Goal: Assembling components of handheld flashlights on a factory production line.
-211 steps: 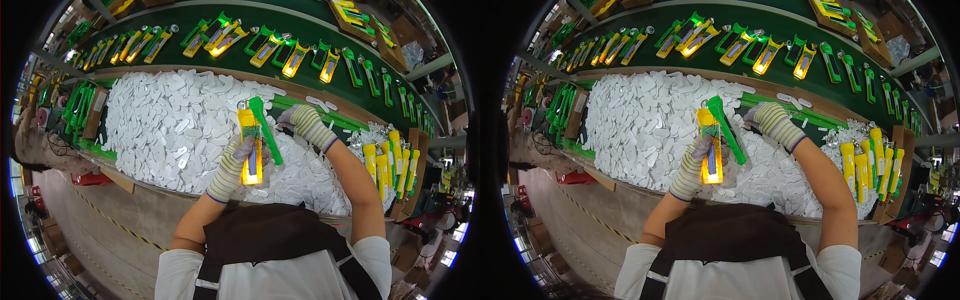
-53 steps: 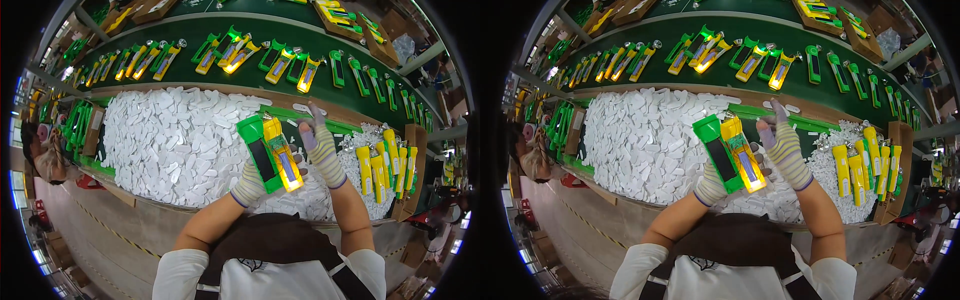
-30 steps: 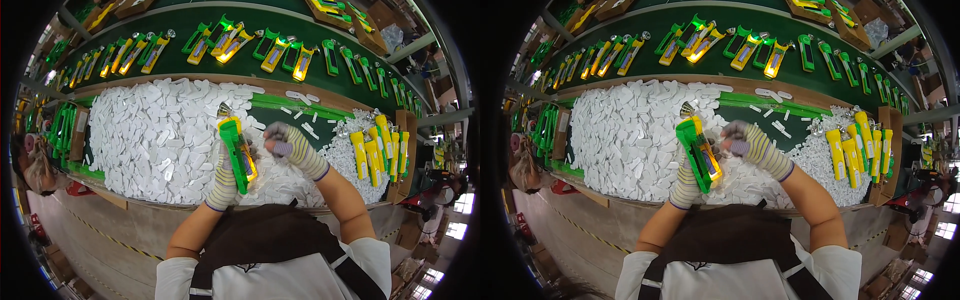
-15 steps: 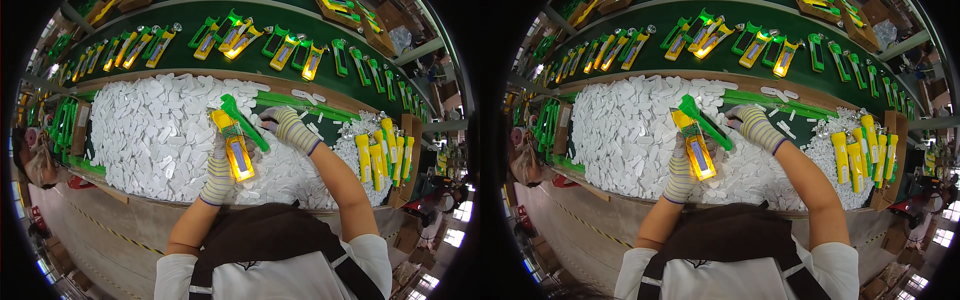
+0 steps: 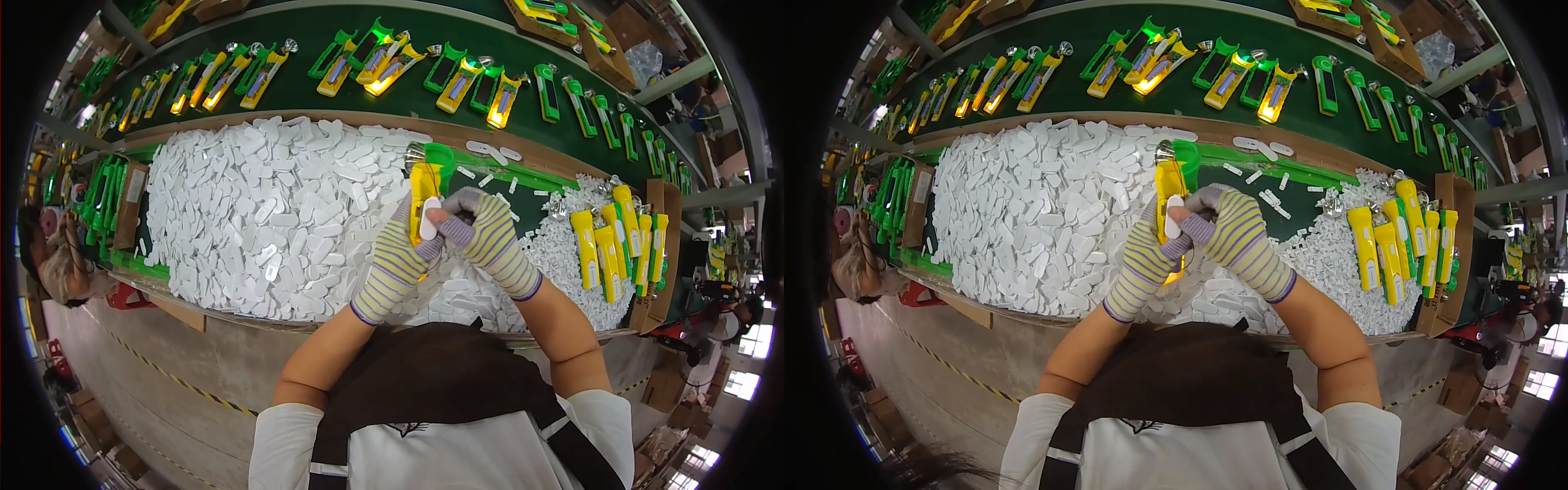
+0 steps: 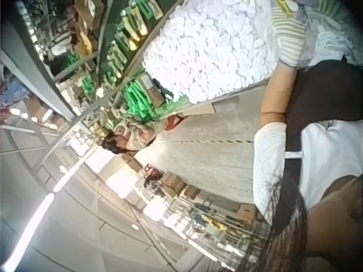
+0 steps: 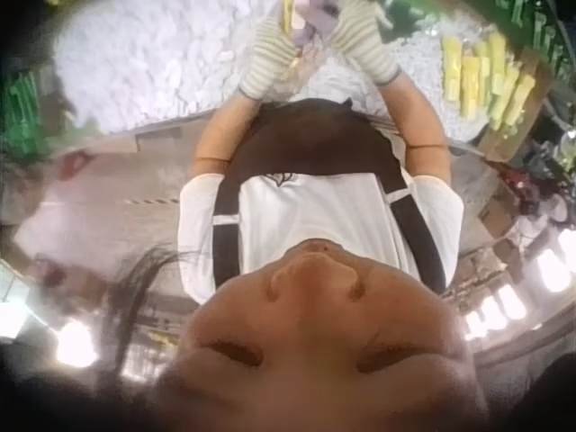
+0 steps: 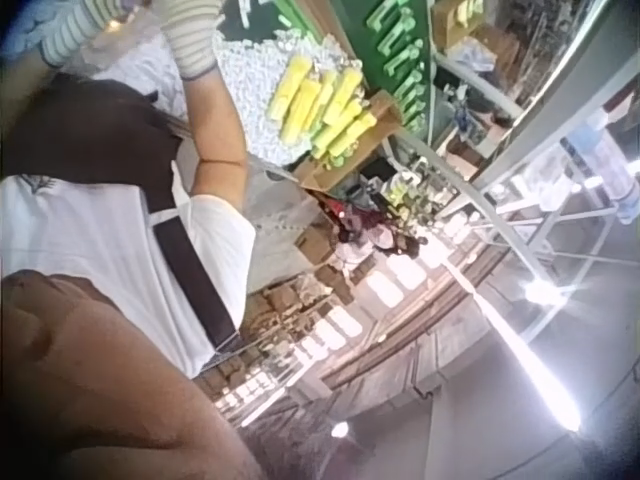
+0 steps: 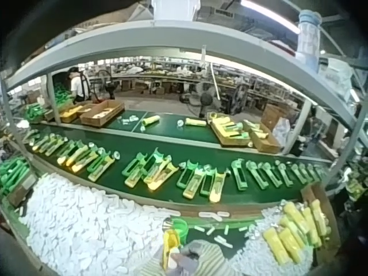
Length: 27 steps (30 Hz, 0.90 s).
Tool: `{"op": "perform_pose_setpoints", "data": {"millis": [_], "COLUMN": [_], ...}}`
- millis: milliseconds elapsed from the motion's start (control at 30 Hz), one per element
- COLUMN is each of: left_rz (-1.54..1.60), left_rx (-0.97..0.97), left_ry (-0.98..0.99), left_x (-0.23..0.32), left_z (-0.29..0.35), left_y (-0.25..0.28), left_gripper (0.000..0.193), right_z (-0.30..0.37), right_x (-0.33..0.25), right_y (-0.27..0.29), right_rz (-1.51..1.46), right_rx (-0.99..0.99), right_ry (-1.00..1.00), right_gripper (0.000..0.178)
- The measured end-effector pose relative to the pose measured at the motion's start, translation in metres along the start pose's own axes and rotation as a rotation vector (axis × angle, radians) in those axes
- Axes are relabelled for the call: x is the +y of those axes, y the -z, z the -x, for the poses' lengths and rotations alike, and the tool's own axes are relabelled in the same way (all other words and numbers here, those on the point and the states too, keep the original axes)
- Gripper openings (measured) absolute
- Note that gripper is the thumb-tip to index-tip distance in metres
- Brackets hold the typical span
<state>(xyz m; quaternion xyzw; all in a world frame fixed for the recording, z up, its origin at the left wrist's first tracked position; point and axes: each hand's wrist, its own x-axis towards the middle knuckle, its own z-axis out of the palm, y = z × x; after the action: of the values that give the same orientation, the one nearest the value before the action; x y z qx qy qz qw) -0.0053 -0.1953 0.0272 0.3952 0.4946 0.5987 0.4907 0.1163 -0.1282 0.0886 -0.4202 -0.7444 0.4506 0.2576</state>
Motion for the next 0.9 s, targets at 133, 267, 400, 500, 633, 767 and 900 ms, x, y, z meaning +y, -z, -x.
{"op": "perform_pose_setpoints", "data": {"millis": [133, 267, 400, 500, 633, 767, 900], "left_rz": [-0.241, -0.245, -0.386, -0.386, 0.428, 0.709, 0.750], "left_rx": [0.001, -0.005, -0.008, -0.008, -0.210, -0.209, -0.109], "left_ry": [-0.149, -0.089, -0.148, -0.252, 0.266, 0.446, 0.268], "left_x": [-0.001, 0.002, 0.004, -0.010, -0.008, -0.008, -0.023], "left_z": [-0.001, 0.003, 0.005, 0.003, 0.003, -0.001, -0.006], "left_y": [-0.007, -0.011, -0.015, -0.016, -0.018, -0.019, -0.034], "left_gripper": [0.059, 0.060, 0.062, 0.064, 0.056, 0.041, 0.040], "right_z": [0.006, 0.011, 0.014, 0.021, 0.037, 0.058, 0.069], "right_x": [-0.005, -0.004, 0.002, 0.003, 0.030, 0.065, 0.059], "right_y": [0.001, 0.005, 0.007, 0.011, 0.033, 0.031, 0.013], "right_rz": [0.211, 0.277, 0.305, 0.306, 0.187, -0.799, -0.168], "right_rx": [0.015, 0.037, 0.022, 0.016, 0.241, -0.095, 0.118], "right_ry": [0.105, 0.092, 0.078, 0.083, 0.302, -0.341, 0.015], "right_gripper": [0.033, 0.033, 0.033, 0.034, 0.028, 0.034, 0.042]}}
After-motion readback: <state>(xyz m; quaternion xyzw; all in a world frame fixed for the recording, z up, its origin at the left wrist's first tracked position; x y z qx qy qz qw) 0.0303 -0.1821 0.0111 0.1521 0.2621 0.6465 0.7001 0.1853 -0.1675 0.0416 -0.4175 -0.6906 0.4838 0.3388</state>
